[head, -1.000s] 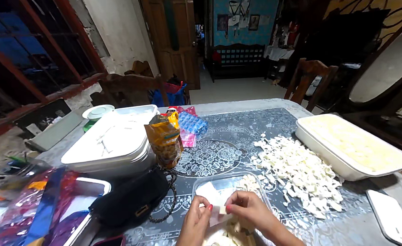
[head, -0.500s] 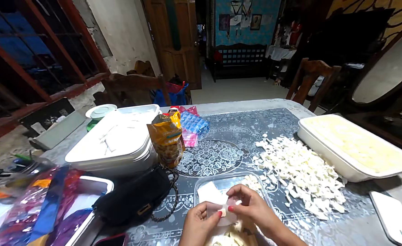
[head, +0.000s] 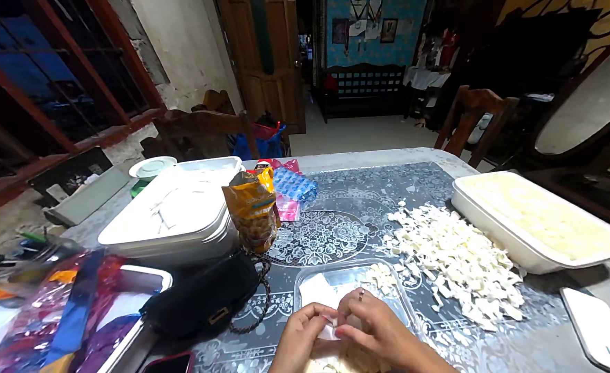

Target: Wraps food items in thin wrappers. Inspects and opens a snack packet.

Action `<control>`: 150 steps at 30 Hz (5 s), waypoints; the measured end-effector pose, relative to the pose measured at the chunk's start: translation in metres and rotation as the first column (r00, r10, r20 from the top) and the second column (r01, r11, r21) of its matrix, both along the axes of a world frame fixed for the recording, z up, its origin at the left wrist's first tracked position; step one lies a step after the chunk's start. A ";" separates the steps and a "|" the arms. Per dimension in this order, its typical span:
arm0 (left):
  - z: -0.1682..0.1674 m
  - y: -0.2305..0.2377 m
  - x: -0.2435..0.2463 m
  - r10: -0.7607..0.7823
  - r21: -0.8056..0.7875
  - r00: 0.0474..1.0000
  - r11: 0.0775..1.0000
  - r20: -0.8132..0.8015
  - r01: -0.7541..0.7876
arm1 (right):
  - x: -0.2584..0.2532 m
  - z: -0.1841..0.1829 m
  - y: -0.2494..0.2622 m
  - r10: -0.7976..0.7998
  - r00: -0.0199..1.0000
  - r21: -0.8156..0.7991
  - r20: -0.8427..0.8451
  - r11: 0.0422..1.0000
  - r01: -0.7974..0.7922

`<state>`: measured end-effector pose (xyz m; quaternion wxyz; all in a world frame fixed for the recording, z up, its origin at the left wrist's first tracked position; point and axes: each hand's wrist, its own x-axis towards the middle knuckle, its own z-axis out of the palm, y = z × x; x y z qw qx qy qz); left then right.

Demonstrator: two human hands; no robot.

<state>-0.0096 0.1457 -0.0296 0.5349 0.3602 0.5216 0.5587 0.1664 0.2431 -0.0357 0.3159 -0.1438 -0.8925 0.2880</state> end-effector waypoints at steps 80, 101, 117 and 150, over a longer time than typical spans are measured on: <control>-0.002 -0.006 0.009 0.103 0.151 0.934 0.987 -0.341 -0.053 | 0.003 0.027 -0.008 -0.067 0.988 -0.656 0.142 0.741 0.145; 0.007 0.001 0.001 0.044 -0.085 0.981 0.996 0.188 -0.028 | -0.003 -0.004 -0.002 -0.003 0.997 -0.009 -0.079 1.000 0.002; 0.007 -0.002 0.003 0.138 0.100 0.990 0.985 0.038 -0.141 | 0.001 0.017 -0.010 -0.077 0.982 -0.467 0.174 0.871 0.151; -0.008 -0.021 0.026 -0.019 0.046 0.234 0.962 -0.972 0.270 | 0.017 0.031 0.015 -0.098 0.748 -0.104 0.656 0.970 0.219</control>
